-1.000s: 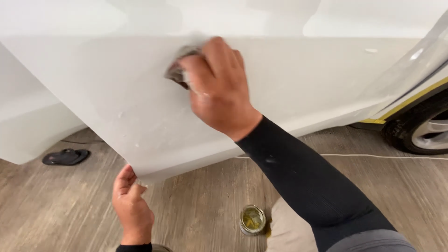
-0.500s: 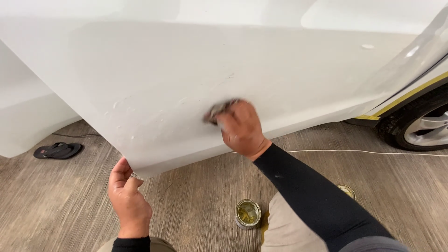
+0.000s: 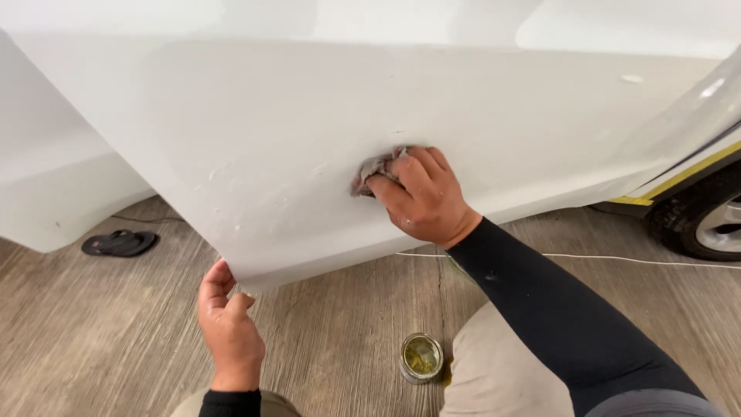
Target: The person applies a white substance to the lower side panel of a white car door and rubs it in with a cloth. They continue wiping the area to remove the substance and clean the surface.
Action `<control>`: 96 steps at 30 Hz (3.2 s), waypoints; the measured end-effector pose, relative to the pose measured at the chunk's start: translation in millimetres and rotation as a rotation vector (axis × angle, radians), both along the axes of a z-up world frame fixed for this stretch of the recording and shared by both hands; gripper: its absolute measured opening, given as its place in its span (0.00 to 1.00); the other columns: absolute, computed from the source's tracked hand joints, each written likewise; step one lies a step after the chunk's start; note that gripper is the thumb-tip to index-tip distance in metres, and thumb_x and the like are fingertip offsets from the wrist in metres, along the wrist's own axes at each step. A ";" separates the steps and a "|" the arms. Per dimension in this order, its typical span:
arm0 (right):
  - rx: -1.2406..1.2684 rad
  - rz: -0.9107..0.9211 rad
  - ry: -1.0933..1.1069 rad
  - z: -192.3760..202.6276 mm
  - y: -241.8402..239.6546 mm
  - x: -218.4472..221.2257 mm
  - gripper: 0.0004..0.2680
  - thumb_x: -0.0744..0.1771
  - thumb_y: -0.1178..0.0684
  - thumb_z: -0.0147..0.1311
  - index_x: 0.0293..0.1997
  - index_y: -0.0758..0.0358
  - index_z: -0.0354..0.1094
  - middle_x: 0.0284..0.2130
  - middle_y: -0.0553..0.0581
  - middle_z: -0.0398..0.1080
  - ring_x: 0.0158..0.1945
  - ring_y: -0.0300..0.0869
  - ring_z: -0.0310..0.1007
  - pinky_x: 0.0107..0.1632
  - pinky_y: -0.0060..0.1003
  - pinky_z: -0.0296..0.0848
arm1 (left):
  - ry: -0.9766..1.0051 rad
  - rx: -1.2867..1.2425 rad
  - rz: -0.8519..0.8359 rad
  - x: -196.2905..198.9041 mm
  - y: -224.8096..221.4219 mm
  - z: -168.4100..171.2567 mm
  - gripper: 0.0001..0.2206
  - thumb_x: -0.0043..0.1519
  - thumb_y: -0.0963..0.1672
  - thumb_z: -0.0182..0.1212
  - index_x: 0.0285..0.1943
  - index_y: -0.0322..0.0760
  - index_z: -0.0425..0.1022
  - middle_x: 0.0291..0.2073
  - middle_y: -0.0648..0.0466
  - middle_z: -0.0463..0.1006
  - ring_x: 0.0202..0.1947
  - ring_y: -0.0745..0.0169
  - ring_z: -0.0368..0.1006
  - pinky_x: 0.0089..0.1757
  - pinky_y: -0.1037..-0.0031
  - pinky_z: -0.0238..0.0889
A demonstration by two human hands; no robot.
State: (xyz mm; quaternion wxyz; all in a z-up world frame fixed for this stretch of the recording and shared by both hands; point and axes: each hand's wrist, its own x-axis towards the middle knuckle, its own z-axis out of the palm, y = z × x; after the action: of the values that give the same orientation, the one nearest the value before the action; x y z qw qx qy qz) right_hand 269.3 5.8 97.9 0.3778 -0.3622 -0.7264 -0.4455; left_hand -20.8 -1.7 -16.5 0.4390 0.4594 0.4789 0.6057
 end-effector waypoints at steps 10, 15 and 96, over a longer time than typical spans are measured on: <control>0.006 0.152 0.425 -16.0 4.6 -60.4 0.03 0.66 0.58 0.59 0.40 0.61 0.69 0.35 0.53 0.63 0.38 0.44 0.62 0.47 0.42 0.66 | -0.014 0.025 0.001 -3.3 1.8 -6.9 0.29 0.53 0.33 0.40 0.68 0.29 0.63 0.58 0.45 0.69 0.57 0.58 0.66 0.48 0.76 0.60; -0.278 0.493 0.373 33.3 7.5 -30.6 0.05 0.69 0.59 0.54 0.33 0.63 0.67 0.34 0.53 0.77 0.31 0.37 0.75 0.36 0.30 0.76 | -0.056 0.033 0.008 -1.3 10.1 -18.1 0.30 0.51 0.32 0.39 0.68 0.26 0.62 0.59 0.42 0.69 0.61 0.54 0.66 0.51 0.74 0.62; 0.068 0.058 0.709 -100.3 9.0 65.3 0.11 0.63 0.63 0.64 0.44 0.58 0.65 0.45 0.57 0.60 0.49 0.47 0.62 0.51 0.43 0.68 | 0.204 0.126 0.041 23.3 -8.8 -1.0 0.28 0.57 0.32 0.41 0.71 0.28 0.53 0.62 0.41 0.58 0.62 0.49 0.58 0.49 0.67 0.62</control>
State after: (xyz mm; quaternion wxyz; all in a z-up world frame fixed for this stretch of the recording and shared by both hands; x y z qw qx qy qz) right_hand 334.6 14.8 -2.3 0.6308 -0.4606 -0.5448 -0.3051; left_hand 2.5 -10.5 -17.5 0.3456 0.5355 0.4915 0.5935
